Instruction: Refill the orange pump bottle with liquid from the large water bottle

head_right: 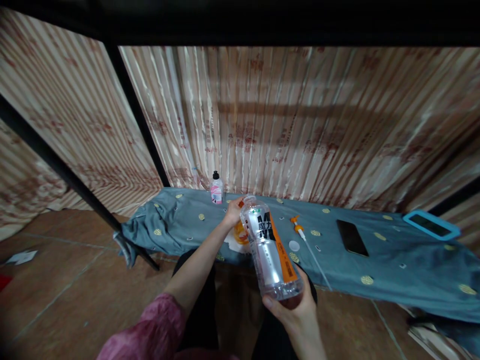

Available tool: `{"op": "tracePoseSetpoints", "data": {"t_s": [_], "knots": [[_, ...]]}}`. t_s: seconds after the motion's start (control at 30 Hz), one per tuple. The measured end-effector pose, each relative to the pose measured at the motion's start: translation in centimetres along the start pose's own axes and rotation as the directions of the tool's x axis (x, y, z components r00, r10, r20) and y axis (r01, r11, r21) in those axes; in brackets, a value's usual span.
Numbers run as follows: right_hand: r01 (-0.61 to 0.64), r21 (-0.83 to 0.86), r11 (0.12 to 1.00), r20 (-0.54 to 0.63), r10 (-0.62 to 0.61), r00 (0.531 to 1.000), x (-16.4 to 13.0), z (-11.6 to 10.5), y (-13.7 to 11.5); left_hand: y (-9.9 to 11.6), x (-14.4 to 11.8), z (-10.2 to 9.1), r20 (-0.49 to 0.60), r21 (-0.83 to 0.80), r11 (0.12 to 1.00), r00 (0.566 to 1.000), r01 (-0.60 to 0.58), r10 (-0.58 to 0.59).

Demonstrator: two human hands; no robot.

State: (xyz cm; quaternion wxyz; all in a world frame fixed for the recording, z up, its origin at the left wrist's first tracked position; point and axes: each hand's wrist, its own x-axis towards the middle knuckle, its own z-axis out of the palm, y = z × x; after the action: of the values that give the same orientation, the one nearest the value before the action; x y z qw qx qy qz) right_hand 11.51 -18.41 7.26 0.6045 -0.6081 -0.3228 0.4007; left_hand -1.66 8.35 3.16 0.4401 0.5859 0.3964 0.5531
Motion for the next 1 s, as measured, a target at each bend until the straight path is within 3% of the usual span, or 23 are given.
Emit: {"op": "tracePoseSetpoints", "data": {"t_s": [0.53,1.0], "knots": [[-0.009,-0.018,1.000,0.008,0.009,1.000,0.4,-0.6,1.3,0.3,-0.4,0.2,-0.012,0.016,1.000,1.000,-0.015,0.015],[-0.029,0.070,0.997,0.036,0.026,0.999,1.1,-1.1,2.1,0.5,-0.5,0.2,-0.021,0.062,0.998,0.999,-0.031,0.033]]}}
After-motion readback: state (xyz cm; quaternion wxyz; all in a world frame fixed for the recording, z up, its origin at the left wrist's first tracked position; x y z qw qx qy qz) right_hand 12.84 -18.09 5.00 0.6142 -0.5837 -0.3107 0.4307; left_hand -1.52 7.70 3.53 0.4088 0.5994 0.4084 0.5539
